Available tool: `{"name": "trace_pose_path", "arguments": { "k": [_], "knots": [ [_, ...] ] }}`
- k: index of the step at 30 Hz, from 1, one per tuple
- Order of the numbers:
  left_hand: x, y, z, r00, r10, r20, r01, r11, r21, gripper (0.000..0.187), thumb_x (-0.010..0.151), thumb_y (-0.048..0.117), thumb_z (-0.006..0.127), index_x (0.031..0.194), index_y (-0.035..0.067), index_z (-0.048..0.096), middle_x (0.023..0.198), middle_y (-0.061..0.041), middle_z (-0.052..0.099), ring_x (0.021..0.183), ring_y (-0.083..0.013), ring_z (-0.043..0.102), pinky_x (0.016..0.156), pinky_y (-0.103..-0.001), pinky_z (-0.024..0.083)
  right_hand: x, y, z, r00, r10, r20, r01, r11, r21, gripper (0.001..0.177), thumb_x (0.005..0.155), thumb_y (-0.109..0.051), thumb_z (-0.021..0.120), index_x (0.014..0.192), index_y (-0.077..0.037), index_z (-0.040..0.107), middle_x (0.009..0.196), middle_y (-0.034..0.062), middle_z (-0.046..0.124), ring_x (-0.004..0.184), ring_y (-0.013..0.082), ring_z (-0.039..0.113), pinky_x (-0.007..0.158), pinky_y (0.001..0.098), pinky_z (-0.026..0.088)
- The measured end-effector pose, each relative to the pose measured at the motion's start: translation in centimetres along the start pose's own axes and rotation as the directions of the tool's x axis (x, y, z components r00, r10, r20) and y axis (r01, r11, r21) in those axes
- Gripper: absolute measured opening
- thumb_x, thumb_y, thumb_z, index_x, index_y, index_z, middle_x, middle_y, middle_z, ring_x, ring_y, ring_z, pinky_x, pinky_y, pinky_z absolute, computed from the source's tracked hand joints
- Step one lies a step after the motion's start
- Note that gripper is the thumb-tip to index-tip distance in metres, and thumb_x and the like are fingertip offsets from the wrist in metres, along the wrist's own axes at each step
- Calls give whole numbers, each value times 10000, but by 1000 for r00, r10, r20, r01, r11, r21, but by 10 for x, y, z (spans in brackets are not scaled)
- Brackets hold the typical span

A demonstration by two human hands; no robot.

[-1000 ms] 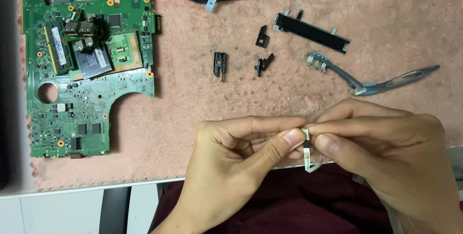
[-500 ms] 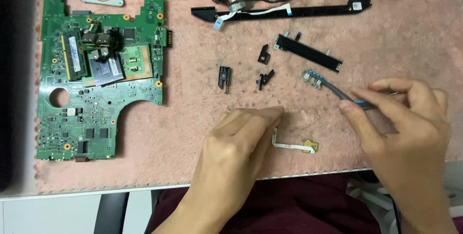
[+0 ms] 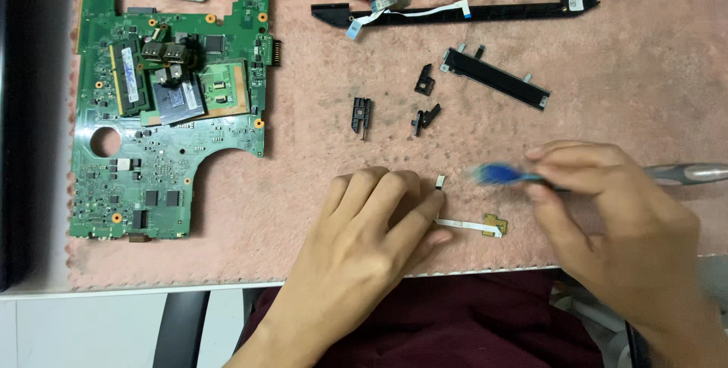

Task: The person uses a toothbrush to clean various small electronic components and ribbon cables laid out on a pink mat. They pick up each item, brush it, and place it back down, repeating this process for multiple parts including a black plastic frame and several connectors.

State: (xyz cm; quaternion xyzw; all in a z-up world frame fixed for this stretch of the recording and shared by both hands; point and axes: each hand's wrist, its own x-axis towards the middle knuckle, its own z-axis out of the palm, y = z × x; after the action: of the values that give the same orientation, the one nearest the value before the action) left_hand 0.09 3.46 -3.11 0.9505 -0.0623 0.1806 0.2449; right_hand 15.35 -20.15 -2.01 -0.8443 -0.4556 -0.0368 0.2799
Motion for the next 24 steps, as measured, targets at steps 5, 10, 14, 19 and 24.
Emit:
{"name": "trace_pose_path", "arguments": {
  "k": [5, 10, 14, 19, 24],
  "knots": [
    [-1, 0, 0, 1000, -13, 15, 13, 1000, 25, 384, 1178, 385, 735, 1382, 59, 737, 1285, -126, 620, 1097, -346, 611, 933, -490, 500, 12, 2, -5, 981, -174, 87, 187, 970, -157, 206, 1099, 107, 824, 1255, -24, 857, 1282, 165, 805, 1130, 333, 777, 1060, 434, 629],
    [-3, 0, 1, 1000, -9, 17, 8, 1000, 3, 411, 1182, 376, 731, 1390, 22, 725, 1305, -143, 638, 1132, -359, 619, 959, -496, 499, 18, -3, -3, 972, -199, 124, 224, 947, -232, 296, 1077, 88, 892, 1257, -148, 899, 1279, 125, 788, 1151, 313, 779, 1092, 463, 614],
    [-4, 0, 3, 999, 20, 31, -20, 1000, -5, 422, 1190, 358, 731, 1403, -7, 723, 1310, -151, 641, 1158, -367, 627, 966, -499, 502, 32, -9, 5, 967, -236, 98, 251, 949, -191, 172, 1089, 103, 886, 1160, -53, 874, 1157, 120, 796, 1099, 341, 749, 1082, 470, 565],
    [-3, -1, -1, 999, 39, 30, -39, 999, -13, 442, 1195, 349, 724, 1402, -41, 720, 1449, -171, 656, 1253, -391, 627, 1059, -517, 523, 27, -10, 4, 968, -241, 61, 248, 920, -303, 81, 1137, 53, 942, 1195, -1, 927, 1228, 103, 858, 1093, 370, 680, 1066, 467, 566],
    [-3, -3, -2, 996, 39, 75, -36, 998, -45, 447, 1198, 366, 686, 1402, -32, 692, 1455, -167, 625, 1321, -396, 608, 1099, -514, 495, 26, -14, 10, 985, -160, 65, 169, 973, -160, 70, 1101, -29, 901, 1167, -41, 921, 1152, 103, 845, 1085, 349, 685, 1055, 451, 558]
  ]
}}
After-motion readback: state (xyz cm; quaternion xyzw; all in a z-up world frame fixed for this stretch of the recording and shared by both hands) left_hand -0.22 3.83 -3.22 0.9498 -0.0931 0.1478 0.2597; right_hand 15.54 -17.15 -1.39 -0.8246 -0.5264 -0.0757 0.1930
